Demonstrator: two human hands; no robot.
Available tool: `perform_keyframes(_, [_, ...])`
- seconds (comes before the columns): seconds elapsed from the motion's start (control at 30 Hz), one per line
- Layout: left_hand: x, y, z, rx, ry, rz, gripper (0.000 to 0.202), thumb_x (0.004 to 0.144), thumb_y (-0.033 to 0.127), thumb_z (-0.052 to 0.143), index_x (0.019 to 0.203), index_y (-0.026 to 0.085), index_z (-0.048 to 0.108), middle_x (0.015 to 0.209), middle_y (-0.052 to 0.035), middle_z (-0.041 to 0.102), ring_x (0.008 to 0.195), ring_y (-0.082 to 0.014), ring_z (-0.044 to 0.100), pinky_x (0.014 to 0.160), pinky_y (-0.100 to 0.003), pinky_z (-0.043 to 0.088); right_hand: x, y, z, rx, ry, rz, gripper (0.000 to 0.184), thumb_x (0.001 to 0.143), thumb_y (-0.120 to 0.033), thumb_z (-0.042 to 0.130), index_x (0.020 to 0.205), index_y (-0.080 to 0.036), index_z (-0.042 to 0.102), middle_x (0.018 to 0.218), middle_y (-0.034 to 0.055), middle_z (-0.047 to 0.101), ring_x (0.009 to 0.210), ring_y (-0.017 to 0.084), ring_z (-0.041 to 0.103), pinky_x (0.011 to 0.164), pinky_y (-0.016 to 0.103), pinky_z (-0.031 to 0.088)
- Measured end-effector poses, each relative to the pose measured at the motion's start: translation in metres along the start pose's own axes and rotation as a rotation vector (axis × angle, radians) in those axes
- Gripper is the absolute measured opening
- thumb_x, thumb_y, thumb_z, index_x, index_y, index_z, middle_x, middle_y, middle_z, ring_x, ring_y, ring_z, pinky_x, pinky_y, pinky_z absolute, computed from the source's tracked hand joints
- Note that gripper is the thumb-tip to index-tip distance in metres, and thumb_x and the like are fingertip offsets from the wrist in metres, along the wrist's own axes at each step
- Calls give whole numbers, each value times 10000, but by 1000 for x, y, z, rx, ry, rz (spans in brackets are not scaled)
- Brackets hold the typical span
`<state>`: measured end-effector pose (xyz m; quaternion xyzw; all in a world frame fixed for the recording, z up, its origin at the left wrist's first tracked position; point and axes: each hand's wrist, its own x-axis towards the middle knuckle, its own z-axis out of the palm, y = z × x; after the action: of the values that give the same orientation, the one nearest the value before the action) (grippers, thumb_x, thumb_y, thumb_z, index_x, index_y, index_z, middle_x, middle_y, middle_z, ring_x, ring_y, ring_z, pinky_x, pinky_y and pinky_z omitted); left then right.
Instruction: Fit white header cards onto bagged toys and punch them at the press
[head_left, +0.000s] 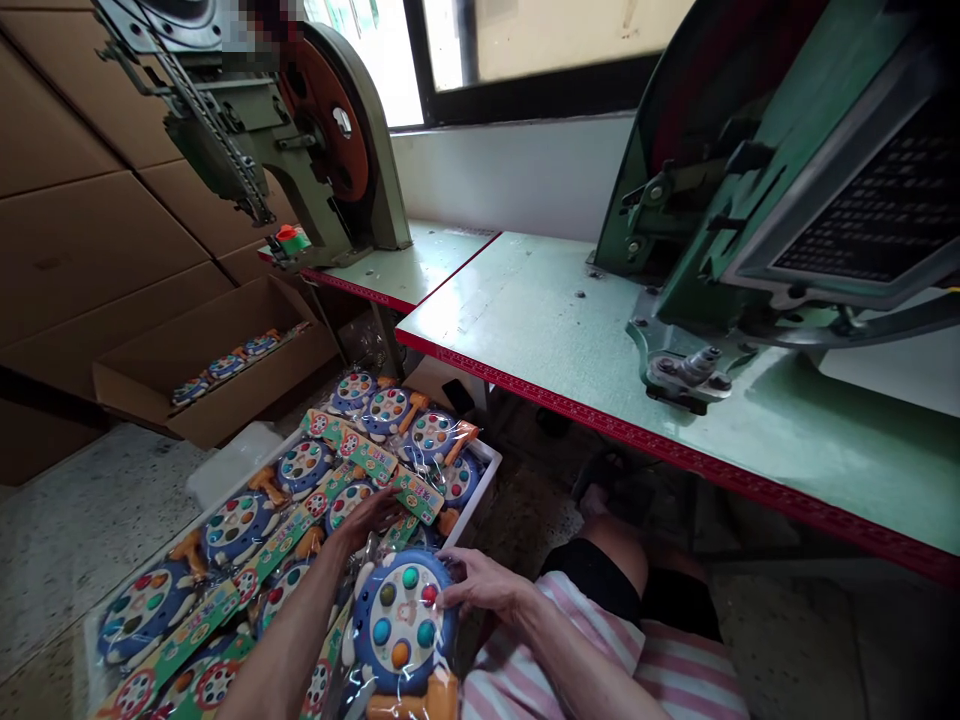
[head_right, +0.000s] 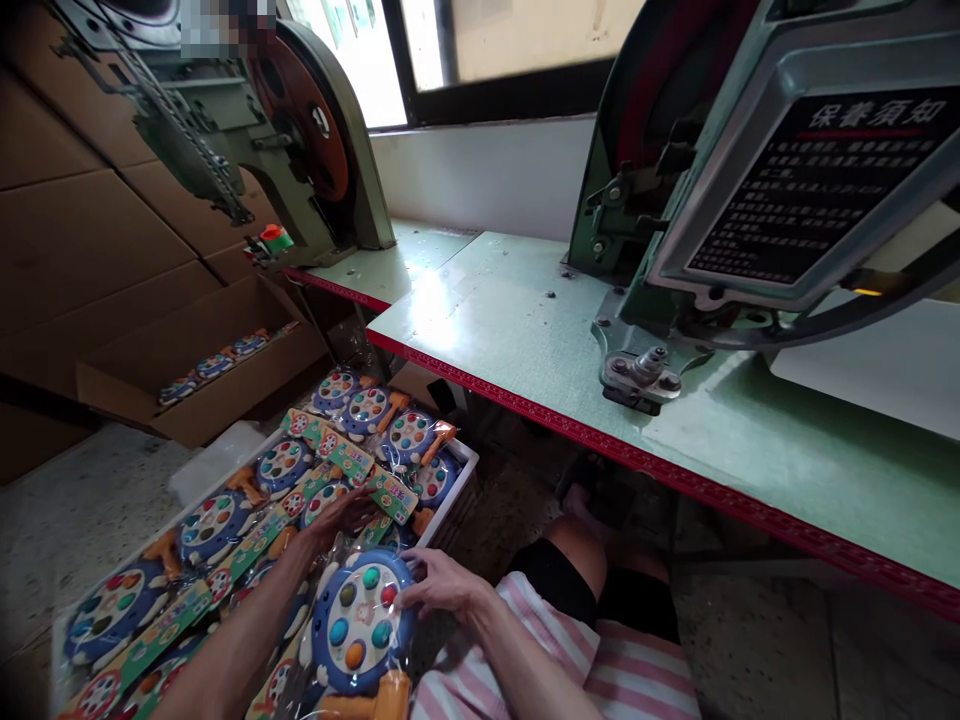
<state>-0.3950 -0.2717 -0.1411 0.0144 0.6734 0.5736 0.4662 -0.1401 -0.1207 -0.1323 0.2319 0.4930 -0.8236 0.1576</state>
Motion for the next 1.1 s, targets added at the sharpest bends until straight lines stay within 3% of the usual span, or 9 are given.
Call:
perform_keyframes(0.17, [36,7,8,27,-44,21,319,675,290,894,948,173,776,1106,-142,795,1057,-290,733,926,-375,574,15,4,-1,-23,2,66,714,492,-218,866,1189,-247,711,1133,45,693,924,234,675,574,237,526])
perform_keyframes(0.33, [39,12,9,100,-25,55,375,664,365,895,957,151,804,1052,-139,809,1042,-305,722,895,-358,559,34,6,-9,46,19,84,761,471,-164,835,1215,-247,700,1127,45,710,914,214,687,585,228,528])
perform_keyframes(0.5, [38,20,4,160,-28,83,446,672,464,867,961,130,806,1134,-163,795,1163,-362,678,991,-422,527,53,13,-21,217,313,116,727,498,-76,741,1201,-246,662,1054,23,727,896,211,708,665,283,547])
perform_keyframes(0.8, [35,17,-5,250,44,152,477,620,530,827,919,159,818,1267,-168,753,1255,-400,623,1050,-458,490,74,22,-37,258,667,95,391,741,-219,727,1118,-251,626,992,27,725,833,168,688,649,261,512])
perform_keyframes(0.93, [34,12,-7,282,105,163,465,585,536,836,876,173,811,1215,-174,771,1258,-403,623,1061,-475,477,82,14,-47,226,681,40,344,791,-262,713,1127,-250,640,973,16,727,794,150,675,618,237,492])
perform_keyframes(1.1, [36,7,-5,303,137,149,575,532,631,847,871,168,806,1207,-180,771,1238,-406,638,1089,-482,455,91,10,-64,147,649,-5,374,752,-284,746,1114,-241,661,880,9,730,727,173,667,584,260,486])
